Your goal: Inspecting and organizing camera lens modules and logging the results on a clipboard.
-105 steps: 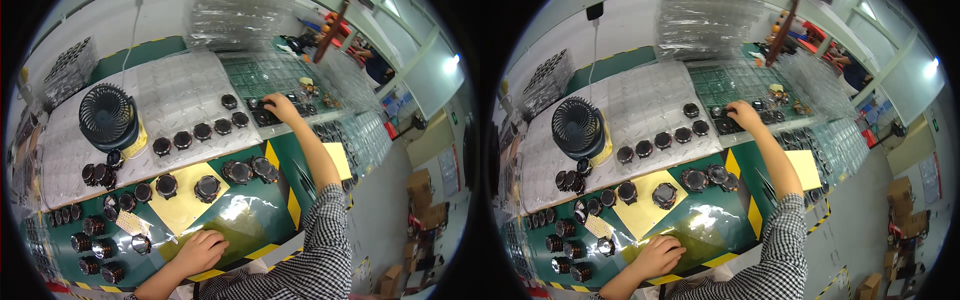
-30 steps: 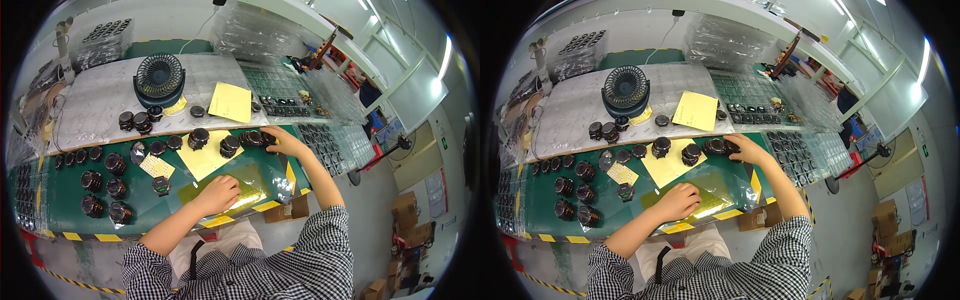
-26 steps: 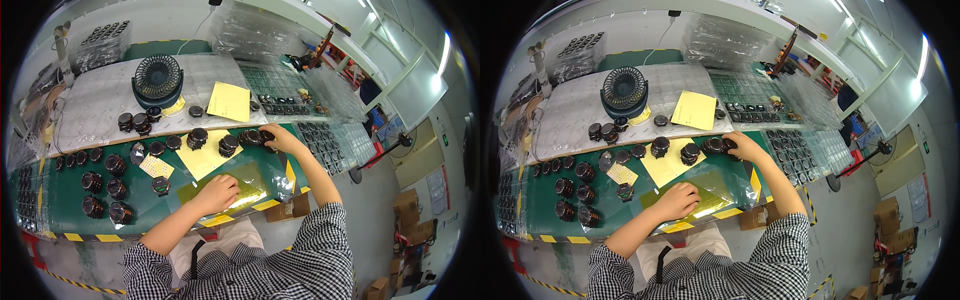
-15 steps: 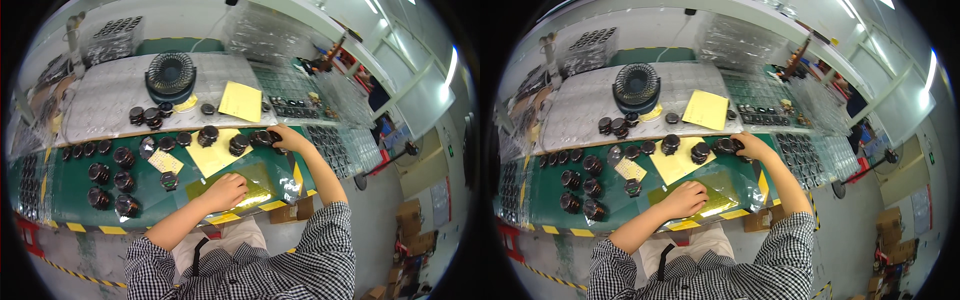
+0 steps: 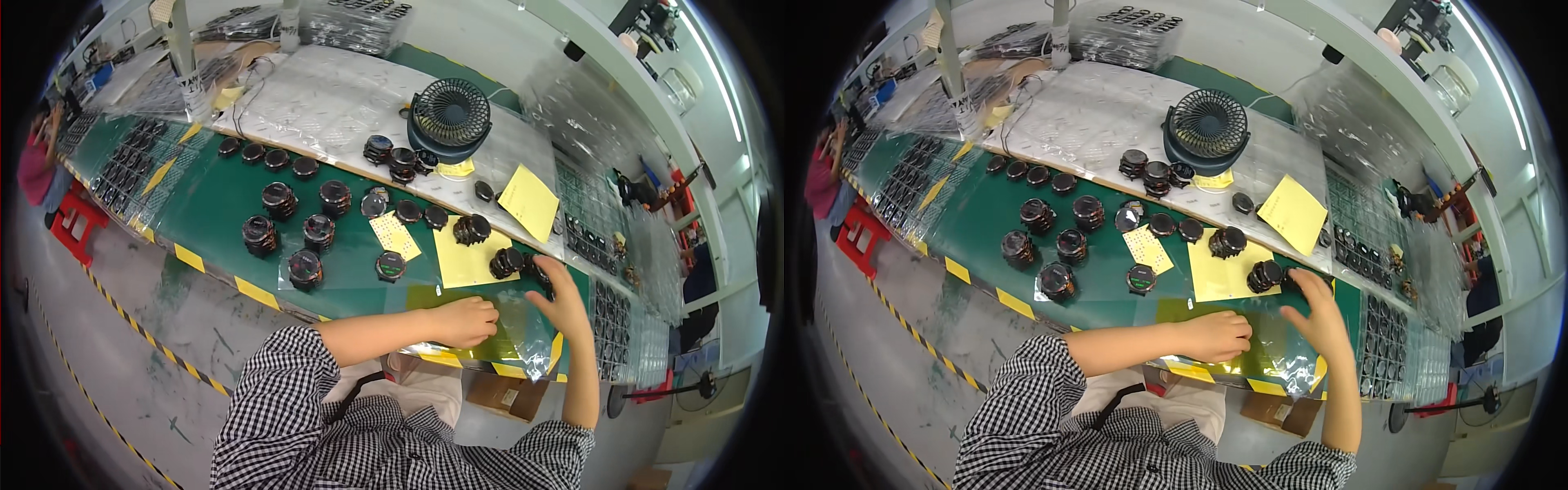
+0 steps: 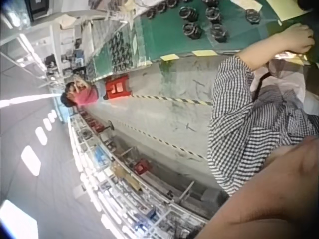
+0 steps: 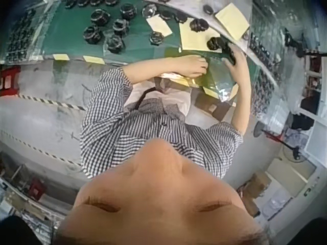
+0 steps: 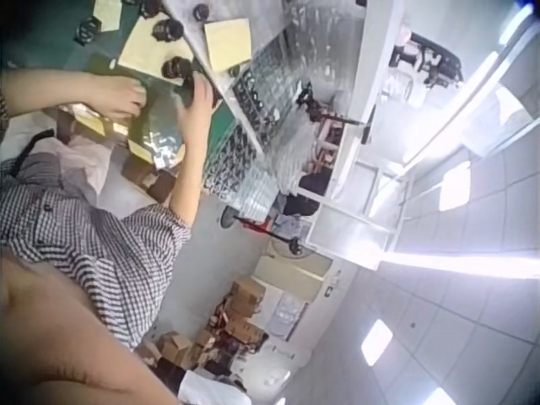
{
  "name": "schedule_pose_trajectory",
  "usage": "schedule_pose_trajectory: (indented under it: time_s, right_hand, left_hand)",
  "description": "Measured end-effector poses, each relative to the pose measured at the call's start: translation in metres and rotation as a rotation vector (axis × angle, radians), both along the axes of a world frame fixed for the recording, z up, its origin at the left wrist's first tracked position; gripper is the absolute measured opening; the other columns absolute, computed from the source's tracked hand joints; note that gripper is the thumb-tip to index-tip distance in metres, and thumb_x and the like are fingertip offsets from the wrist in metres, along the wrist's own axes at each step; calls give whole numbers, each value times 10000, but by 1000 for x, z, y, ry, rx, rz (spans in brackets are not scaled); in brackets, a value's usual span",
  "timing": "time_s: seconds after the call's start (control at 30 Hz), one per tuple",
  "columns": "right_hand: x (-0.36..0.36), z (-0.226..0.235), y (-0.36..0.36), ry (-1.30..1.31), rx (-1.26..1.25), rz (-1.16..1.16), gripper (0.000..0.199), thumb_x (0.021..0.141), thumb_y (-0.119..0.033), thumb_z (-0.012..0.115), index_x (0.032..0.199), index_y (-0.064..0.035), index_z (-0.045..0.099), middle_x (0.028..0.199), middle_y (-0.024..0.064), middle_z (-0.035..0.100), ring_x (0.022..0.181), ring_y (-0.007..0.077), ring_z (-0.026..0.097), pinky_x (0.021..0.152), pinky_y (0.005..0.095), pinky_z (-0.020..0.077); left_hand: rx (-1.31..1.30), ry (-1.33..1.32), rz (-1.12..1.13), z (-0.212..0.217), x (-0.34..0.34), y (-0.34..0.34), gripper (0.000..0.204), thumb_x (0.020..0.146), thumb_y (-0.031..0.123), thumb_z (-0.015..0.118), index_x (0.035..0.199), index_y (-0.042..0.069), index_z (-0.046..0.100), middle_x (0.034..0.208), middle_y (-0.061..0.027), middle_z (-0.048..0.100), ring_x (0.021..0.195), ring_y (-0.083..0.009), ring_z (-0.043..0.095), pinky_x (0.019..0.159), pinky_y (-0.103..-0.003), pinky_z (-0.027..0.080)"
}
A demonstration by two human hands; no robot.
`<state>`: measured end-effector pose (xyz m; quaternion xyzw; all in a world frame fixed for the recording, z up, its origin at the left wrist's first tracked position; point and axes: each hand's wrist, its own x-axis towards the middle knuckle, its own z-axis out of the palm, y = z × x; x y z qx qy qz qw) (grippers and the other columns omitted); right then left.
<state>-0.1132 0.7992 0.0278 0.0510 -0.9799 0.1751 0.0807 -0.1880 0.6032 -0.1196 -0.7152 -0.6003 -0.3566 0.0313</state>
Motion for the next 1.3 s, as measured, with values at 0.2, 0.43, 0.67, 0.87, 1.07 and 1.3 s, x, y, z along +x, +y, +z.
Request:
schedule_pose_trajectory:
  time_s: [0.2,0.43,0.67,0.87,1.07,1.3]
  right_hand:
    - [-49,-2,-47,-7,-27,104,696,749,-102,767,1373,-72,459,1369,162,484,1258,333,481,1038,373,406]
    - [-130,-51,-42,-168,16,118,726,701,-194,798,1350,-125,480,1236,169,512,1130,341,538,958,371,447]
    - [-154,-68,-52,-228,104,120,508,671,-139,769,1137,-163,570,1101,142,527,1001,361,588,844,405,491]
    - [-154,-65,-49,-205,78,286,495,651,-2,702,1104,-151,571,1131,96,530,1056,336,564,854,398,481]
    - [-149,-54,-52,-222,93,280,681,654,-54,742,1286,-160,512,1261,102,509,1154,324,524,928,392,459]
    - [-129,-25,-86,11,89,375,680,737,-225,781,1330,-73,486,1296,150,510,1176,349,510,982,399,437]
  left_hand:
    - [78,-38,-22,3,-2,4,150,794,128,637,931,66,644,973,-86,574,960,-272,561,833,-390,460]
    - [-1,-55,-17,6,-4,2,156,813,131,623,946,55,652,970,-91,588,972,-272,572,854,-395,465]
    - [-3,-53,-25,8,-3,-2,139,814,127,629,926,50,657,957,-89,586,952,-268,572,845,-385,462]
    - [0,-44,-21,8,-4,0,128,815,126,626,913,49,655,951,-88,585,947,-266,571,838,-386,464]
    - [10,-43,-18,6,-4,0,118,820,137,624,895,51,652,946,-88,585,943,-266,569,835,-387,464]
    - [30,-16,-27,7,0,0,122,796,143,624,876,54,648,946,-91,580,951,-269,563,845,-385,461]
